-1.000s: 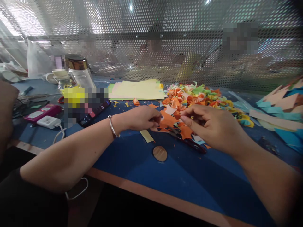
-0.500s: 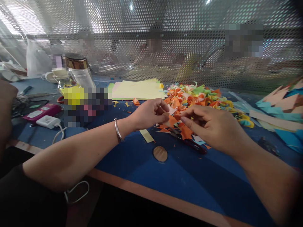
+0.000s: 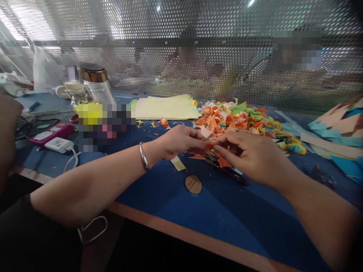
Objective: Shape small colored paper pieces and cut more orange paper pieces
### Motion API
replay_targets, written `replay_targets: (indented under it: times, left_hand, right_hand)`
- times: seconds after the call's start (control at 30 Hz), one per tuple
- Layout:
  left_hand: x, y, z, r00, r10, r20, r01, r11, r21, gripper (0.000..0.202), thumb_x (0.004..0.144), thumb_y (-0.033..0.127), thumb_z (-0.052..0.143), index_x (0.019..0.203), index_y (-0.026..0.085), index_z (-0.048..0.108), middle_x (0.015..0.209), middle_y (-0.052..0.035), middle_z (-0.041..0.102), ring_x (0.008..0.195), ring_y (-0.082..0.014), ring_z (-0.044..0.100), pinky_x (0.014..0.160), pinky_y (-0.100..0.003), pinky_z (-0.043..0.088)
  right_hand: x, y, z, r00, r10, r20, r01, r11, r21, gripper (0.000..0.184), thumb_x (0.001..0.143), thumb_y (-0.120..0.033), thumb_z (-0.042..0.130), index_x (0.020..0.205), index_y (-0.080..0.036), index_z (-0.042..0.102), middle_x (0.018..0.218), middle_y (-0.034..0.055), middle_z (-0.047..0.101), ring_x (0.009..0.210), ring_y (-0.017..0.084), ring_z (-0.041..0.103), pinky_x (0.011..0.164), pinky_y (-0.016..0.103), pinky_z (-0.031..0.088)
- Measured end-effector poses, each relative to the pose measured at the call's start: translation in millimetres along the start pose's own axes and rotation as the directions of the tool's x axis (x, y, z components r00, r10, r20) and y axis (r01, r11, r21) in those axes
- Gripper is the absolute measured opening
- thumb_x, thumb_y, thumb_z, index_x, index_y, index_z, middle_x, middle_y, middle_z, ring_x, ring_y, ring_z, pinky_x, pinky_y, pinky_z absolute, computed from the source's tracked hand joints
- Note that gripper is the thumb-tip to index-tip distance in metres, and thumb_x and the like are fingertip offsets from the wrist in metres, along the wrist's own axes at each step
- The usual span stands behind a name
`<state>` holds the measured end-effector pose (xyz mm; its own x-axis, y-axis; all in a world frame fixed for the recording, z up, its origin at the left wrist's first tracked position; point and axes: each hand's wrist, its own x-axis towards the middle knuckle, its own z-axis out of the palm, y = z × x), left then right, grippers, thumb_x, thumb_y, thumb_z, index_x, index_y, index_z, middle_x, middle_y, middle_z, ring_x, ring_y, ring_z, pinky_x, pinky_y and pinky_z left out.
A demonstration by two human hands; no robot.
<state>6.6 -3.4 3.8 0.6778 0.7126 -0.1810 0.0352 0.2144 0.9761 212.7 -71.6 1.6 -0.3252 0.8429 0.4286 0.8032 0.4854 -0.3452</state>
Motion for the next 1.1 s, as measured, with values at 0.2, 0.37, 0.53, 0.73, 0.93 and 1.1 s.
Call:
replay_targets:
  times: [0.2, 0.37, 0.53, 0.73, 0.93, 1.1]
  left_hand:
    - [-0.5, -1.0, 1.9, 1.0, -0.015, -0.006, 0.014, 0.998, -0.06, 0.011, 0.072, 0.016, 0.087, 0.071, 0.013, 0.076, 0.073, -0.0036, 0.074, 0.075, -0.0116, 0.069, 0.09, -0.032, 0.056]
    - [0.9, -2.8, 1.6, 0.999, 0.009, -0.037, -0.01, 0.999, -0.044, 0.011, 0.07, 0.014, 0.087, 0.07, 0.013, 0.076, 0.076, -0.0045, 0.075, 0.076, -0.0115, 0.069, 0.091, -0.032, 0.055]
    - [2.4, -5.6, 0.4, 0.998, 0.052, -0.025, -0.053, 0.998, -0.022, 0.01, 0.069, 0.017, 0.085, 0.07, 0.014, 0.075, 0.076, -0.0038, 0.074, 0.077, -0.0123, 0.067, 0.089, -0.032, 0.053]
    - [3.0, -8.3, 1.8, 0.996, 0.087, -0.037, -0.087, 0.996, 0.003, 0.012, 0.066, 0.016, 0.085, 0.071, 0.015, 0.075, 0.074, -0.0032, 0.072, 0.079, -0.0132, 0.066, 0.088, -0.032, 0.051]
    - [3.7, -6.4, 4.0, 0.985, 0.12, -0.122, -0.115, 0.992, 0.052, 0.015, 0.071, 0.015, 0.078, 0.061, 0.015, 0.067, 0.074, -0.0026, 0.069, 0.071, -0.0102, 0.06, 0.078, -0.03, 0.049]
    - [5.1, -4.1, 3.2, 0.975, 0.134, -0.176, -0.131, 0.991, 0.027, 0.015, 0.07, 0.012, 0.075, 0.061, 0.015, 0.064, 0.072, -0.0017, 0.068, 0.071, -0.0093, 0.06, 0.078, -0.028, 0.05]
  right_hand:
    - [0.1, -0.3, 0.3, 1.0, -0.025, -0.004, 0.025, 1.0, -0.005, 0.02, 0.095, -0.038, 0.058, 0.085, -0.024, 0.068, 0.069, 0.0014, 0.068, 0.056, 0.015, 0.06, 0.054, 0.031, 0.041]
    - [-0.8, -1.6, 1.8, 1.0, -0.004, -0.015, 0.005, 1.0, 0.029, 0.019, 0.095, -0.037, 0.059, 0.086, -0.024, 0.07, 0.071, 0.0013, 0.069, 0.054, 0.014, 0.058, 0.052, 0.03, 0.041]
    - [-0.8, -2.2, 2.0, 0.999, 0.034, -0.018, -0.033, 0.997, 0.063, 0.02, 0.095, -0.04, 0.06, 0.087, -0.025, 0.07, 0.069, 0.0017, 0.068, 0.053, 0.014, 0.058, 0.049, 0.029, 0.041]
    - [-1.3, -0.9, 2.7, 0.998, 0.06, -0.021, -0.058, 0.994, 0.087, 0.019, 0.094, -0.04, 0.061, 0.087, -0.025, 0.071, 0.071, 0.0026, 0.07, 0.054, 0.015, 0.059, 0.049, 0.029, 0.044]
    - [-2.1, -4.1, 3.8, 0.99, 0.138, 0.018, -0.139, 0.97, 0.198, 0.025, 0.093, -0.046, 0.063, 0.097, -0.024, 0.075, 0.072, 0.0032, 0.072, 0.053, 0.015, 0.06, 0.045, 0.027, 0.044]
    - [-0.9, -2.7, 2.7, 0.98, 0.17, 0.1, -0.193, 0.923, 0.332, 0.032, 0.095, -0.048, 0.063, 0.111, -0.022, 0.072, 0.07, 0.0026, 0.071, 0.057, 0.016, 0.065, 0.05, 0.027, 0.049]
